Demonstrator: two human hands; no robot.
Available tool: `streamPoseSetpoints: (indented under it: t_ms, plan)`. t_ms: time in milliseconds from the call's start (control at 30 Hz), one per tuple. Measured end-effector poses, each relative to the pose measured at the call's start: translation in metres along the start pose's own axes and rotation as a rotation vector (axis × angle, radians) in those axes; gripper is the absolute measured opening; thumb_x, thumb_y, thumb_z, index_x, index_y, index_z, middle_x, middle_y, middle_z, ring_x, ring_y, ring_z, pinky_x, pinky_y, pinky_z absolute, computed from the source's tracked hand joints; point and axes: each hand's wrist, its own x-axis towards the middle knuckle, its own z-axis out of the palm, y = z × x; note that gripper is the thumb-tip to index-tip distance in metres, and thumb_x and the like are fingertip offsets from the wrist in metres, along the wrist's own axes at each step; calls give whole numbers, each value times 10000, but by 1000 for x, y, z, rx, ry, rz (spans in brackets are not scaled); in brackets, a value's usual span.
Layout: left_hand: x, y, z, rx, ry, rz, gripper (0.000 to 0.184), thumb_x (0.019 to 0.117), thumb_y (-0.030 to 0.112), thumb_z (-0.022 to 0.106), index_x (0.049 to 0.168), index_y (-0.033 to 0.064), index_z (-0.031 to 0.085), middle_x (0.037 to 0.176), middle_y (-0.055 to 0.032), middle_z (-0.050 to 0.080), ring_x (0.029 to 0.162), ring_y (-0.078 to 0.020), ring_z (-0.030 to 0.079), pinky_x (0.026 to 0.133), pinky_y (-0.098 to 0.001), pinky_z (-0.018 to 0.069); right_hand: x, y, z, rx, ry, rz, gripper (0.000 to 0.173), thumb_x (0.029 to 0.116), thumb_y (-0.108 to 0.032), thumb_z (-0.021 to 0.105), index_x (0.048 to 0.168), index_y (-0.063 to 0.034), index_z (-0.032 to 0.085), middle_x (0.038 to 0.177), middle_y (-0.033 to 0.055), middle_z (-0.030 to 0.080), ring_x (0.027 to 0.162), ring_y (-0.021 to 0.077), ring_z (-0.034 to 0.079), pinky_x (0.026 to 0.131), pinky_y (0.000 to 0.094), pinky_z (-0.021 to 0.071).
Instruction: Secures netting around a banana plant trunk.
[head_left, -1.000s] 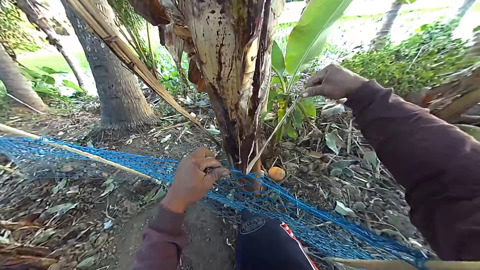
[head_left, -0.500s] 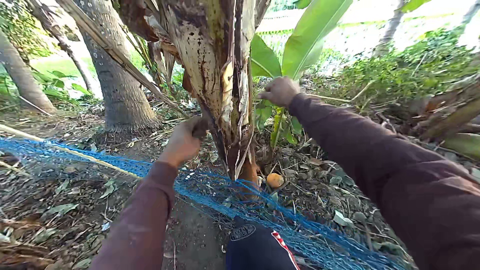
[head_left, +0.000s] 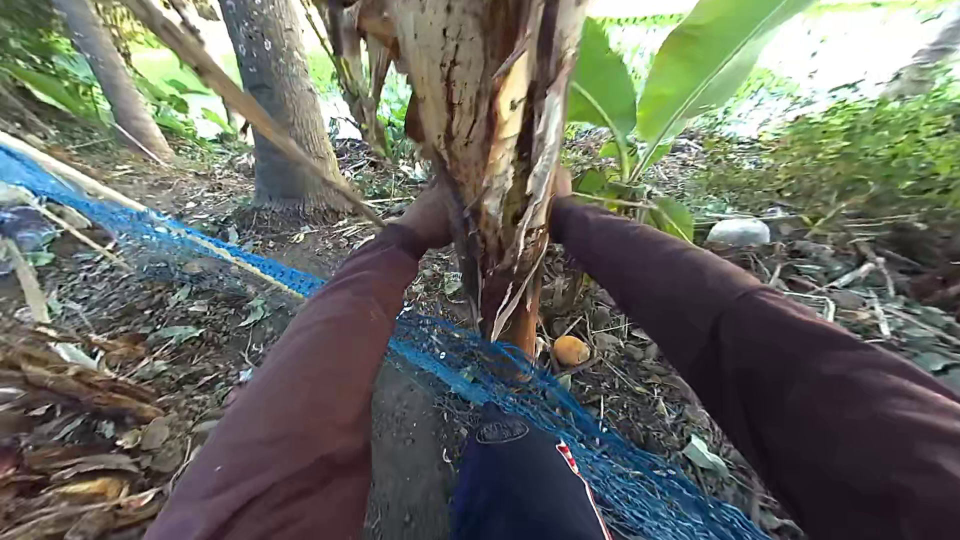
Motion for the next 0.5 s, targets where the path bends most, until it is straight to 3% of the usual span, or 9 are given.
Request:
streamPoseSetpoints:
  t_ms: [100,133,167,200,300,367,433,467,500]
  plan:
    - [-11,-3,2,-37,137,91,504,970,257,662,1397,6,570,1447,-234,552,1396,-385,487,1173,-546,369,22,3,23,-90,20,-7,398,1029,-210,571,1334,43,607,1334,261,639,1217,447,626,966,650,491]
    - [-21,3,-4,-55,172,102,419,981,223,639,1334,-3,620,1371,-230,614,1336,-374,548,1158,-532,393,23,5,26,-97,50,-48,408,1031,-225,569,1349,29,601,1335,249,644,1217,435,630,975,645,486]
    - [-36,17,-24,-74,104,44,336,999,148,605,1287,-20,644,1315,-228,646,1290,-368,582,1137,-523,410,18,9,25,-95,101,-115,405,1022,-207,587,1352,27,601,1338,248,643,1226,429,624,998,636,472]
    - [-49,35,-56,-117,-94,-69,288,1043,66,548,1296,-48,622,1329,-244,626,1300,-379,563,1133,-531,389,7,13,19,-87,152,-207,412,995,-156,627,1358,36,594,1367,259,617,1267,433,588,1041,630,423]
    - [-64,15,-51,-160,31,11,202,1045,102,549,1089,-7,714,1090,-198,708,1064,-354,675,955,-552,503,-41,23,-18,-70,200,-416,492,838,-34,771,1288,91,614,1376,351,529,1314,559,472,1034,755,339]
    - [-67,8,-42,-156,99,113,202,1030,108,567,1026,-24,720,1140,-199,681,1129,-353,647,1011,-525,495,-47,41,-34,-112,177,-439,474,899,-185,740,1302,40,633,1398,324,527,1338,547,453,1043,765,318]
    - [-69,7,-36,-246,114,95,216,1041,109,553,1023,-32,716,1208,-188,665,1180,-319,629,1055,-492,487,-48,65,-45,-164,186,-483,491,948,-393,682,1250,-6,673,1332,302,573,1286,532,504,1017,752,368]
    - [-69,7,-34,-306,111,56,238,1060,126,531,1056,-35,706,1172,-181,688,1141,-304,653,1033,-497,499,-54,74,-53,-155,191,-503,488,948,-423,670,1214,-16,692,1280,288,601,1242,513,542,994,736,409]
    - [-69,9,-33,-377,102,4,254,1082,148,502,1068,-28,684,1064,-164,698,1021,-278,676,955,-488,526,-64,79,-63,-113,192,-530,459,952,-413,674,1180,-16,711,1225,269,627,1184,482,583,972,706,448]
